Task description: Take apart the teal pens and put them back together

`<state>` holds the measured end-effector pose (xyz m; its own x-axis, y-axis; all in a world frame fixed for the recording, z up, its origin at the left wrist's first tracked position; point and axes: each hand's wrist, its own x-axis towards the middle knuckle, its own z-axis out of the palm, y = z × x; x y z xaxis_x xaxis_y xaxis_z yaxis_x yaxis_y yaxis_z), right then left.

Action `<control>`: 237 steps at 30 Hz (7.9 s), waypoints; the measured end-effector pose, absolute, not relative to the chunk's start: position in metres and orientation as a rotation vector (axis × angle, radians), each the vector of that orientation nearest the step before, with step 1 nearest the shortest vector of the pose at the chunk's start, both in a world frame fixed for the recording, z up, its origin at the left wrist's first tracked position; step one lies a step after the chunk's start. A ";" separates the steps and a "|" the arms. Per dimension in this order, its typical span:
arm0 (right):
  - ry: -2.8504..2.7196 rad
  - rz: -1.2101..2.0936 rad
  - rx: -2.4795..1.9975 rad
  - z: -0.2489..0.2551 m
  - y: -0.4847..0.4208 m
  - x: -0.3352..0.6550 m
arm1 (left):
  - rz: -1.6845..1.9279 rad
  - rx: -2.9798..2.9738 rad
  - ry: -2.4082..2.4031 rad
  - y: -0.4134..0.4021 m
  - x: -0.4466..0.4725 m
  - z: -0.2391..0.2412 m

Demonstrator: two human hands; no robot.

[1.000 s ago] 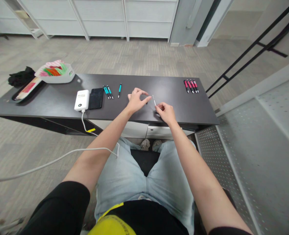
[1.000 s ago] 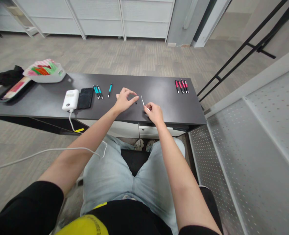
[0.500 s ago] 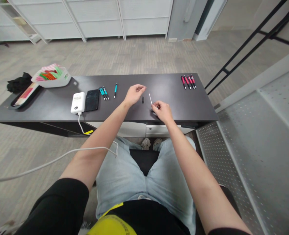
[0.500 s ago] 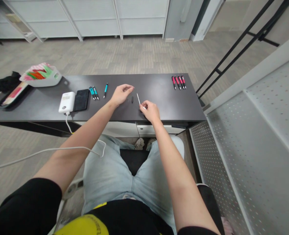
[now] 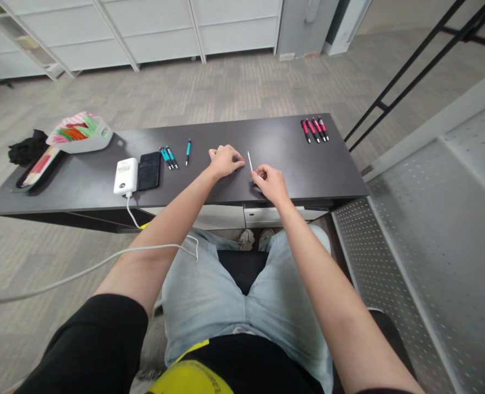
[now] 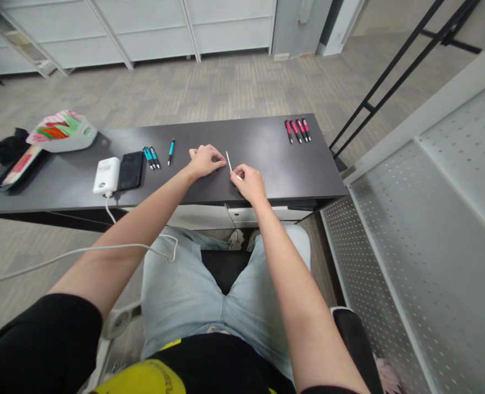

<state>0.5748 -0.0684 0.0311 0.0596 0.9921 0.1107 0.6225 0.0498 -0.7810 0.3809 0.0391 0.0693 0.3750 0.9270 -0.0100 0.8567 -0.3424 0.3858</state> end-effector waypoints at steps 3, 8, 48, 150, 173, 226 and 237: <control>-1.657 0.671 -1.669 0.033 -0.069 0.575 | 0.315 2.304 1.564 0.038 0.379 0.067; -1.664 0.666 -1.677 0.034 -0.069 0.576 | 0.401 2.263 1.607 0.034 0.377 0.069; -1.649 0.655 -1.763 0.038 -0.068 0.574 | 0.379 2.353 1.636 0.058 0.405 0.071; -1.941 0.286 -2.061 0.048 -0.058 0.619 | 0.426 2.239 1.849 -0.008 0.291 0.040; -1.939 0.411 -2.055 0.062 -0.061 0.620 | 0.456 2.214 1.830 -0.011 0.290 0.044; -1.872 0.480 -1.899 0.048 -0.040 0.597 | 0.377 2.215 1.936 -0.013 0.287 0.049; -1.708 0.423 -1.889 0.039 -0.030 0.610 | 0.561 2.246 1.855 -0.009 0.279 0.033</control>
<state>0.6098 -0.0297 0.0393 0.1421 0.9812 0.1303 0.8072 -0.0387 -0.5891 0.2786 -0.0089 0.0332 0.1530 0.9725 0.1753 0.9067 -0.2087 0.3666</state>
